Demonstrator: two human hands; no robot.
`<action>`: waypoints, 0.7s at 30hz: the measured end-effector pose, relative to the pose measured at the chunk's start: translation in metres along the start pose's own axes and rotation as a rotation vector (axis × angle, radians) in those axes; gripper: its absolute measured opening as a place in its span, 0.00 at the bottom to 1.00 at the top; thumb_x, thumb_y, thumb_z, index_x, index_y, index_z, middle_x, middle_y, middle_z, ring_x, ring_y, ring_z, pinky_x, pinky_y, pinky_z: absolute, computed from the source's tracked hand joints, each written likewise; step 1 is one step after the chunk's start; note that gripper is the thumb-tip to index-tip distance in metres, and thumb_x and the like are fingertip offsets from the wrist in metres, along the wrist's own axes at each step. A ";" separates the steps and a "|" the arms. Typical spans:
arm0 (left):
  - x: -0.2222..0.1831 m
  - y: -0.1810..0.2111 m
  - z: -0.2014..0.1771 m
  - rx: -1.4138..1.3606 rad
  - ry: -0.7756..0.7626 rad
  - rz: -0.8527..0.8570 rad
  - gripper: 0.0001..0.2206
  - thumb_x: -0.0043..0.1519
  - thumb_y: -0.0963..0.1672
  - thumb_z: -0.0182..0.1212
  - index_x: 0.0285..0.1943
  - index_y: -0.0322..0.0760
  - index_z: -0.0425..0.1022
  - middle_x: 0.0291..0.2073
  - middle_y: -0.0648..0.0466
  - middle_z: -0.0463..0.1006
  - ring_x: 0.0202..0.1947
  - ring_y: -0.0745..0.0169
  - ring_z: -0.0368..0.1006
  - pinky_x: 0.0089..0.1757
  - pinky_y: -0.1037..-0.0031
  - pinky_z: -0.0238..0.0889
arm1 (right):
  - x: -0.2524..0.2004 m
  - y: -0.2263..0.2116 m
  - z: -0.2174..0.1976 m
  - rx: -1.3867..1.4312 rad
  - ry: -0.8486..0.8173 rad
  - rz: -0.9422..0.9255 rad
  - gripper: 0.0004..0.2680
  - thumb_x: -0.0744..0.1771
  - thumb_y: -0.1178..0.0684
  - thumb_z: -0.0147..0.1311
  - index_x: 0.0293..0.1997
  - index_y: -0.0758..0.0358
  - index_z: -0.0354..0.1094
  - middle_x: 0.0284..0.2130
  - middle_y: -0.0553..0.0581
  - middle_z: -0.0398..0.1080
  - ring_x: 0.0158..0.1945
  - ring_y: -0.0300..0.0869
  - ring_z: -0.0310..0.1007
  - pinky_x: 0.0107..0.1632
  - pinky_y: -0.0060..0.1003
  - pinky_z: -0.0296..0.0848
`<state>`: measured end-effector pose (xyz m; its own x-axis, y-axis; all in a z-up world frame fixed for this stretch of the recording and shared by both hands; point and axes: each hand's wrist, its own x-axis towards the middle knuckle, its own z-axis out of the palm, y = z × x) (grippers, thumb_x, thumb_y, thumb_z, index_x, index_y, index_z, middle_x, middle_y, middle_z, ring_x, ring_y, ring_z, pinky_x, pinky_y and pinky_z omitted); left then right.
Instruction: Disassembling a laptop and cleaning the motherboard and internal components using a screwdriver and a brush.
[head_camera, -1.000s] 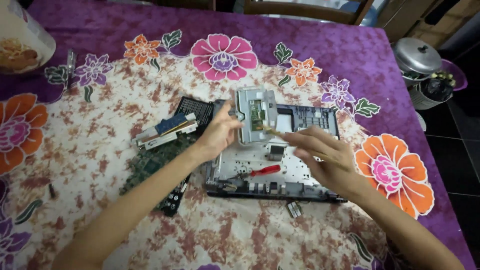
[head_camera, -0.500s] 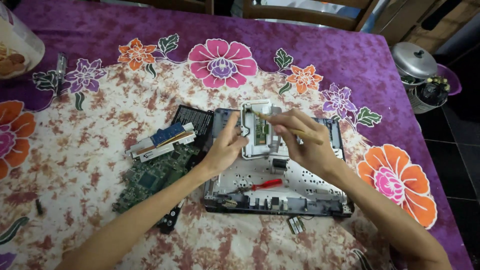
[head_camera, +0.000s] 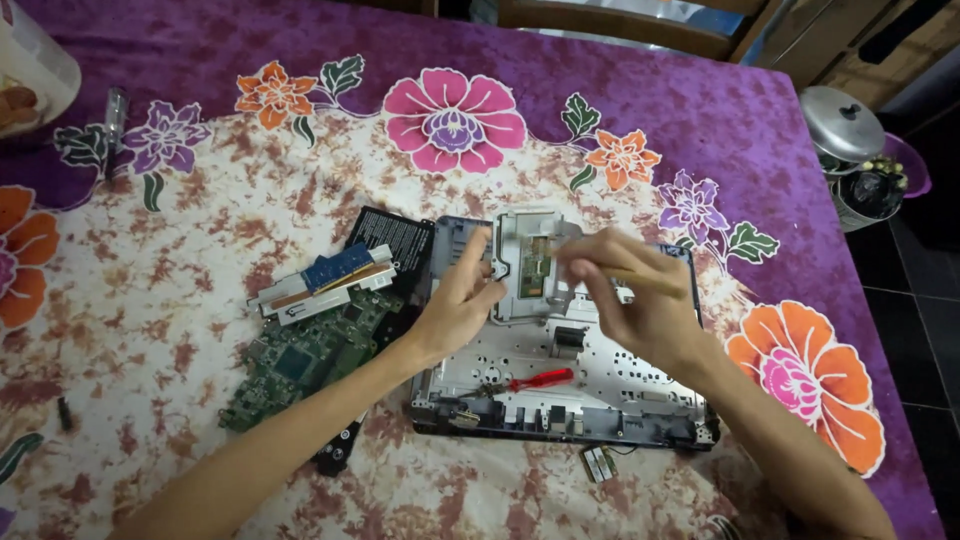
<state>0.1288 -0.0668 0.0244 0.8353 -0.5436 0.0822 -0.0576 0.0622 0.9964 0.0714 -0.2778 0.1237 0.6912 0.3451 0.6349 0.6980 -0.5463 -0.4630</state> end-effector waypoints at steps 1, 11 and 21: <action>0.000 0.004 0.002 -0.001 0.000 -0.003 0.34 0.63 0.38 0.46 0.79 0.26 0.36 0.49 0.42 0.72 0.36 0.68 0.67 0.42 0.73 0.63 | 0.001 0.001 0.000 0.002 -0.002 0.003 0.06 0.70 0.60 0.49 0.41 0.65 0.74 0.25 0.57 0.73 0.25 0.46 0.74 0.29 0.34 0.75; -0.003 0.021 0.009 0.009 0.002 0.034 0.30 0.62 0.37 0.45 0.76 0.27 0.44 0.43 0.44 0.73 0.30 0.71 0.61 0.36 0.75 0.60 | -0.006 0.009 0.004 -0.069 0.006 0.051 0.05 0.69 0.60 0.51 0.41 0.62 0.75 0.25 0.54 0.74 0.26 0.46 0.76 0.31 0.35 0.75; -0.004 -0.007 0.009 0.002 0.003 0.043 0.30 0.62 0.37 0.44 0.76 0.24 0.42 0.42 0.48 0.70 0.28 0.74 0.57 0.35 0.76 0.58 | -0.004 0.001 0.003 -0.115 -0.024 0.051 0.05 0.70 0.58 0.51 0.41 0.62 0.74 0.25 0.53 0.74 0.25 0.45 0.75 0.30 0.35 0.74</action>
<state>0.1210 -0.0732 0.0175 0.8336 -0.5381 0.1247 -0.0946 0.0832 0.9920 0.0701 -0.2775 0.1185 0.7308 0.3317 0.5966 0.6364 -0.6473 -0.4197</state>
